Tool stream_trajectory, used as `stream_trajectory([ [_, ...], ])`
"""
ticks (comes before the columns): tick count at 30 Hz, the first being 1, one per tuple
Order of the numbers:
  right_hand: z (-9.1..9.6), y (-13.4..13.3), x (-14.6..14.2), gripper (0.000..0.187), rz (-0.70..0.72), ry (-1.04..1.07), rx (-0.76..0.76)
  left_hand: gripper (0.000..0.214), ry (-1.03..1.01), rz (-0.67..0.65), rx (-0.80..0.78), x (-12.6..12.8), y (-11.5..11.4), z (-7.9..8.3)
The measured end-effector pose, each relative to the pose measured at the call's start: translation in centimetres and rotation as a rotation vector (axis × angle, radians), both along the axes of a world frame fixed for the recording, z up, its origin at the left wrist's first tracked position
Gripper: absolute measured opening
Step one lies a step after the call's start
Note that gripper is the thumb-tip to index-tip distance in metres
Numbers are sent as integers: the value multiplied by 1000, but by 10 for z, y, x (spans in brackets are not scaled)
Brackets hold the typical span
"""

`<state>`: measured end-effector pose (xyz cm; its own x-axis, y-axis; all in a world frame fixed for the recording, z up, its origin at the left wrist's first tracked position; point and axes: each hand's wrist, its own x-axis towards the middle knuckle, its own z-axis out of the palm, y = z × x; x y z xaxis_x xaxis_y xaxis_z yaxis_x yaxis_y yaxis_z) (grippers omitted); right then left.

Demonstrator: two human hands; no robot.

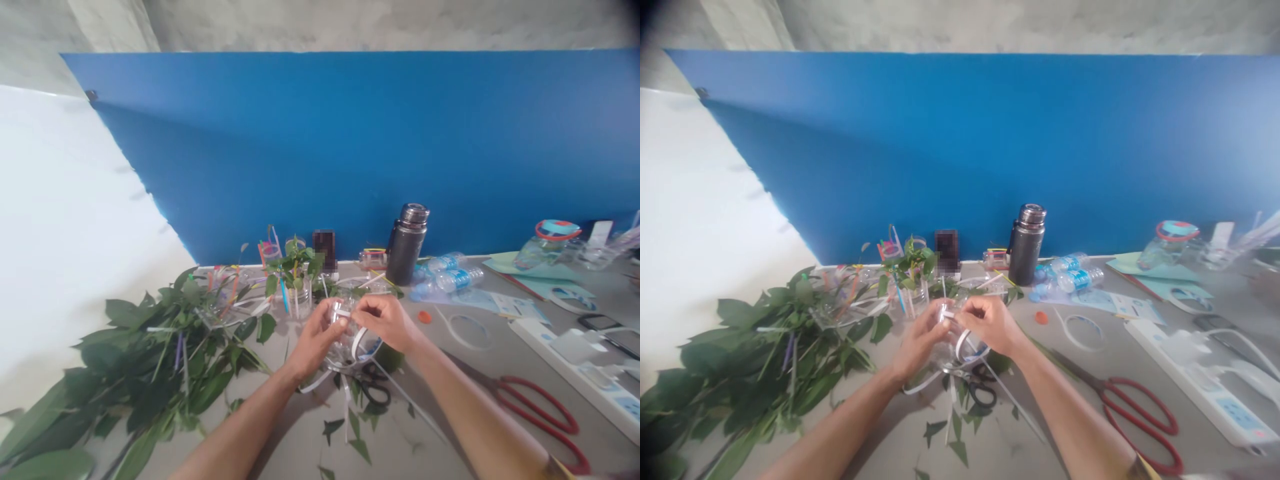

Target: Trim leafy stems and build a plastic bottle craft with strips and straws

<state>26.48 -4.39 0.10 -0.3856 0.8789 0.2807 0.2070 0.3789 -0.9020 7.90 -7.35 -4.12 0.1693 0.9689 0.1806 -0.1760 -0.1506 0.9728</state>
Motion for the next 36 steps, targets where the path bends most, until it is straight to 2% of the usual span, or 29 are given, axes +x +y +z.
stream_trajectory([
  [7,-1,1,0,25,10,-14,12,54,72,75,1,0,1,-3],
  [15,-3,-1,-1,25,45,-36,-12,42,84,147,37,1,-1,-4],
  [29,0,-1,0,22,25,-71,12,41,71,223,39,2,0,-6],
  [36,1,-4,-1,21,-43,-141,64,42,75,244,51,1,1,-7],
])
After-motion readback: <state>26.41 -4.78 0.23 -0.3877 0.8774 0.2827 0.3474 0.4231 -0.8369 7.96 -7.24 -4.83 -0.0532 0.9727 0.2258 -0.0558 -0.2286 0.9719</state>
